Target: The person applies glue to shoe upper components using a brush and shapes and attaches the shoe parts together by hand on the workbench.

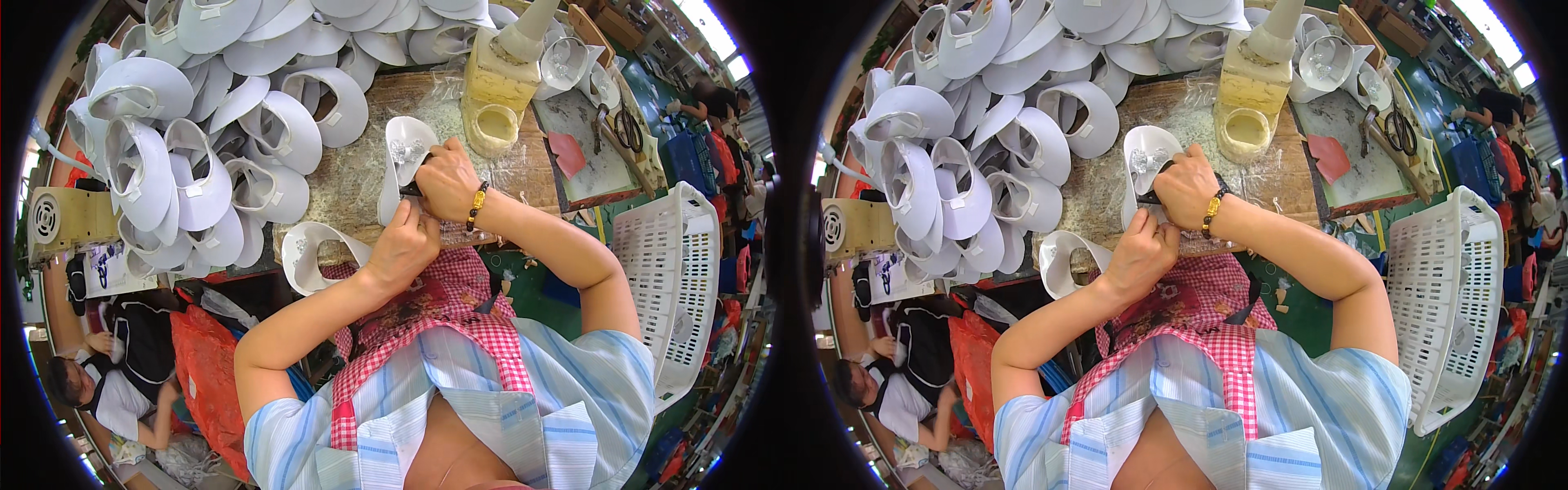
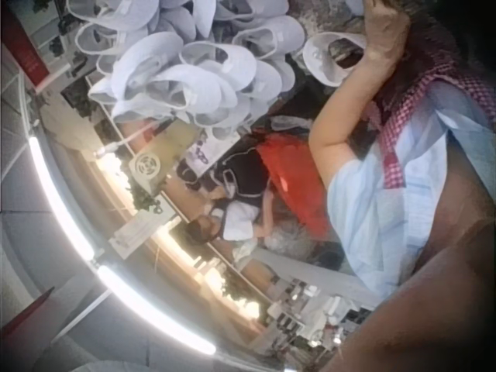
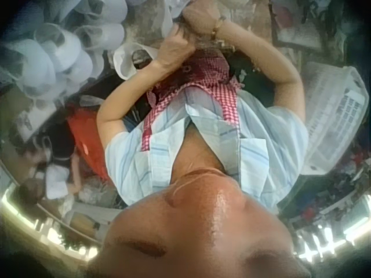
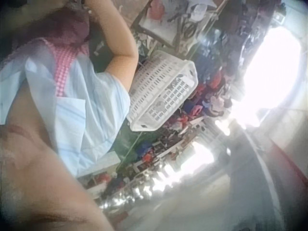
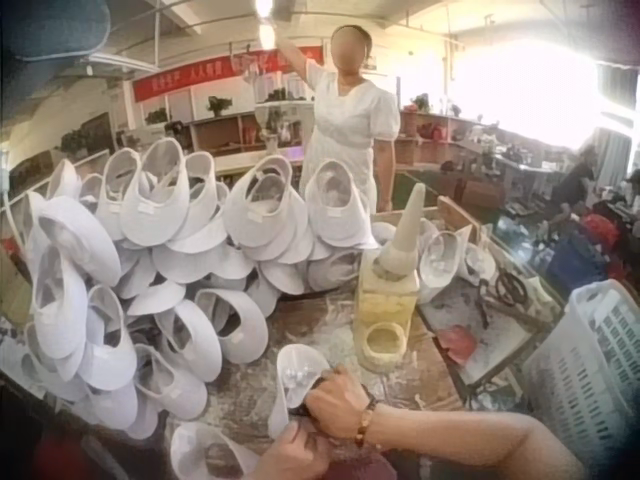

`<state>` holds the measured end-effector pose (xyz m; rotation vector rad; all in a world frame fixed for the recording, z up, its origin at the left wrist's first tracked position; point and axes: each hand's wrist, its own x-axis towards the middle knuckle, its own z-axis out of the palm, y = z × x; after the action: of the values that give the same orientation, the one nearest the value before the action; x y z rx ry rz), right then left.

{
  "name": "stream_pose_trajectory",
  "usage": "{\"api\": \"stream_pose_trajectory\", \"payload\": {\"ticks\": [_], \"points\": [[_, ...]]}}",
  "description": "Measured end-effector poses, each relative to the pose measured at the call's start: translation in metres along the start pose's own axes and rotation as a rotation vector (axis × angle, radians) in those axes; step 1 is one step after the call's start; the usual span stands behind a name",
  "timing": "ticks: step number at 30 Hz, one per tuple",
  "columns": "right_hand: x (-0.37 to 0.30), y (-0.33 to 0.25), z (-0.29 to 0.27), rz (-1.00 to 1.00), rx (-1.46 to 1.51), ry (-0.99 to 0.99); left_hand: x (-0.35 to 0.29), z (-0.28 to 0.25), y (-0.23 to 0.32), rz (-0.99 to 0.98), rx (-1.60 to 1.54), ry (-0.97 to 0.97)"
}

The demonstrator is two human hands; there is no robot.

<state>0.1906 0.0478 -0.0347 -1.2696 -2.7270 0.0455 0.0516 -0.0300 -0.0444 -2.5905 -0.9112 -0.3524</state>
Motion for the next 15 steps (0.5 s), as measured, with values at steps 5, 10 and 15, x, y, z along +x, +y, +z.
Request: {"api": "stream_pose_trajectory", "payload": {"ticks": [5, 10, 15], "points": [[0.007, 0.024, 0.005, 0.038, 0.151, 0.103, 0.004, 0.005, -0.011, 0.028, -0.046, -0.021], [0.017, 0.007, -0.003, 0.083, 0.086, -0.094, 0.002, -0.005, -0.013, -0.013, -0.079, -0.033], [0.008, 0.007, 0.012, 0.117, 0.084, -0.155, -0.001, 0.0, -0.003, 0.007, -0.123, -0.119]]}}
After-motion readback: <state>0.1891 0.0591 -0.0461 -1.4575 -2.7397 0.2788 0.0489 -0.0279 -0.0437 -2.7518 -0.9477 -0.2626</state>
